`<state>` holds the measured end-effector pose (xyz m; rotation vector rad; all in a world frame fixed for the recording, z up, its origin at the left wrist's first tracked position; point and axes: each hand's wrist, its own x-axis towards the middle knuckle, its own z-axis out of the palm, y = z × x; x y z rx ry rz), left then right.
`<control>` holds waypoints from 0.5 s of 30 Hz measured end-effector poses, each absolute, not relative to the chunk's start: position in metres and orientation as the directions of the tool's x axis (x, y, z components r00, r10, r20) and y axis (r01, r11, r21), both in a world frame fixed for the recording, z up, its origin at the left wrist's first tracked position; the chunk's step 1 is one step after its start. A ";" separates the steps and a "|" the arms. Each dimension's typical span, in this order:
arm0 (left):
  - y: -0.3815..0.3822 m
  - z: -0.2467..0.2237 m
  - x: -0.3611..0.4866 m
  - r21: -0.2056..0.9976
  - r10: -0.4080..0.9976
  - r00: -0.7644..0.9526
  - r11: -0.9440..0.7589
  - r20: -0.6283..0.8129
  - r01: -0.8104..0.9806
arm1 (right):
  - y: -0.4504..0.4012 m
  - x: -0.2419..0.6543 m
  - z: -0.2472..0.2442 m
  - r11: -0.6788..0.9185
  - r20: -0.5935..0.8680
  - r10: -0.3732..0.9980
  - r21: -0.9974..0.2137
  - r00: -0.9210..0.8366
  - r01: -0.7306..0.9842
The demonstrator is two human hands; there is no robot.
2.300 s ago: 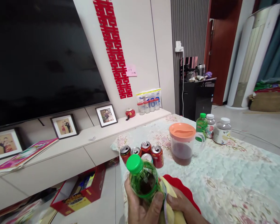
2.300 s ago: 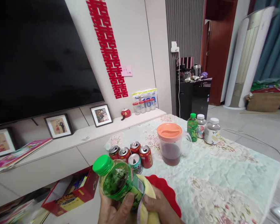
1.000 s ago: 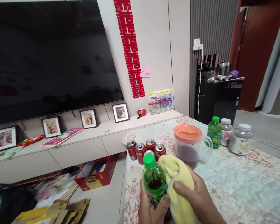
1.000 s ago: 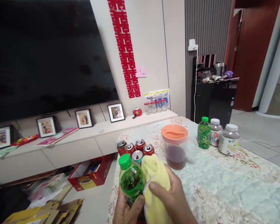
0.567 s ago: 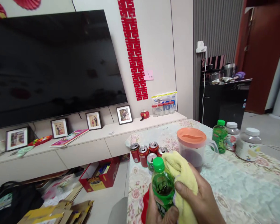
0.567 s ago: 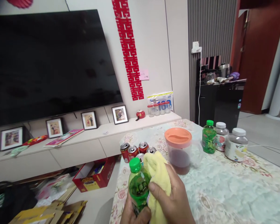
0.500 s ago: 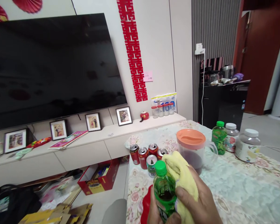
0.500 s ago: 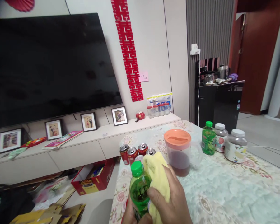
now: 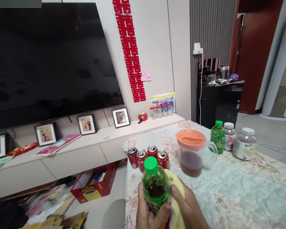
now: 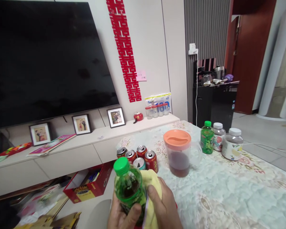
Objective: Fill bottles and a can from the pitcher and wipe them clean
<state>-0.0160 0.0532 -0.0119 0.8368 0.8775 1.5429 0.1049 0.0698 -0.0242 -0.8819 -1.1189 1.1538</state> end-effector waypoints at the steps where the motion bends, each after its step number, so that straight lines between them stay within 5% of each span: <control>1: 0.053 -0.008 -0.018 0.889 0.990 -0.130 -0.105 0.052 -0.447 | 0.070 0.104 -0.022 0.194 0.201 0.980 -0.948 -0.004 -0.253; 6: 0.055 0.004 -0.023 0.916 0.978 -0.166 -0.180 0.127 -0.359 | 0.067 0.104 -0.012 0.171 0.182 0.982 -0.970 -0.052 -0.173; 15: 0.043 -0.020 -0.006 0.878 0.993 -0.032 -0.115 0.113 -0.464 | 0.043 0.113 -0.009 0.344 0.378 0.889 -0.924 0.258 0.166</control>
